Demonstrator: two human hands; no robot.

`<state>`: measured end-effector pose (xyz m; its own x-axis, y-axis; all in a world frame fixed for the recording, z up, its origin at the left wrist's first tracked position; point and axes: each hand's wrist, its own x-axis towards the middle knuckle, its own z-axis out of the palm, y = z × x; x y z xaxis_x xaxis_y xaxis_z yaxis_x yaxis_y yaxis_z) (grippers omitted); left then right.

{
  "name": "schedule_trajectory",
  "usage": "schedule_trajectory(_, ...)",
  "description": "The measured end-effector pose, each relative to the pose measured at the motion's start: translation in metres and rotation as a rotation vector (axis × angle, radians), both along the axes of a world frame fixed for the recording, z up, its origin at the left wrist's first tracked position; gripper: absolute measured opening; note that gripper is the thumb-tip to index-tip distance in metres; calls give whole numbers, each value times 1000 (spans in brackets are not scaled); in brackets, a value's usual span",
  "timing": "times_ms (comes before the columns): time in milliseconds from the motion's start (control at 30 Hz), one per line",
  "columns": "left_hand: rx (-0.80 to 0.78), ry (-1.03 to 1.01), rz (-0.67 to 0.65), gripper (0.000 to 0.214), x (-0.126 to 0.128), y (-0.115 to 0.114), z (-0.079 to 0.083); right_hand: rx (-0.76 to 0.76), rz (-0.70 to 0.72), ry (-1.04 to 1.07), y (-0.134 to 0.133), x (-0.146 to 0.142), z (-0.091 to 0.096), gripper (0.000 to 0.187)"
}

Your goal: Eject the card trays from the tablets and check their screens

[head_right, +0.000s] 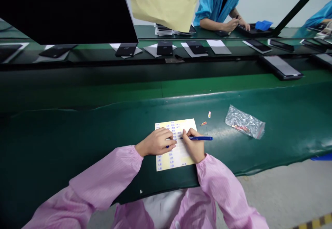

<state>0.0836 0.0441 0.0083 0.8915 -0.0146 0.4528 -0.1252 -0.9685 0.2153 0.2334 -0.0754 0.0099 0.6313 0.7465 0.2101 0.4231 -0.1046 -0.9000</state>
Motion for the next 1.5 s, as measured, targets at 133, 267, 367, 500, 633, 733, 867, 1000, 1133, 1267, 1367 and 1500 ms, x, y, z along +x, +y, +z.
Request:
schedule_trajectory(133,3,-2,-3,31,0,0,1,-20,23,-31,0,-1,-3,40)
schedule_trajectory(267,4,5,-5,31,0,1,2,-35,40,-47,0,-2,-3,38)
schedule_trajectory(367,3,8,-6,31,0,1,2,-37,40,-55,0,-2,-3,38)
schedule_trajectory(500,0,2,-4,31,0,0,1,-34,43,-61,0,-2,-3,37)
schedule_trajectory(633,-2,-8,-2,30,0,0,0,-36,54,-59,0,-1,-2,37)
schedule_trajectory(733,-3,-13,-3,30,0,1,1,-34,53,-59,0,-2,-2,37)
schedule_trajectory(867,-5,-11,-5,30,0,1,1,-30,49,-57,0,-2,-1,36)
schedule_trajectory(1000,-7,-2,-8,30,0,1,1,-26,33,-52,0,-2,-1,37)
schedule_trajectory(1133,-6,7,-5,31,0,1,2,-28,19,-54,0,-1,-1,38)
schedule_trajectory(1267,-10,12,-3,31,0,1,2,-32,23,-61,0,-1,-2,37)
schedule_trajectory(1367,-12,16,-1,31,0,1,2,-30,32,-64,0,-1,-2,36)
schedule_trajectory(1500,-14,22,-2,31,0,1,2,-25,36,-64,0,-1,-2,36)
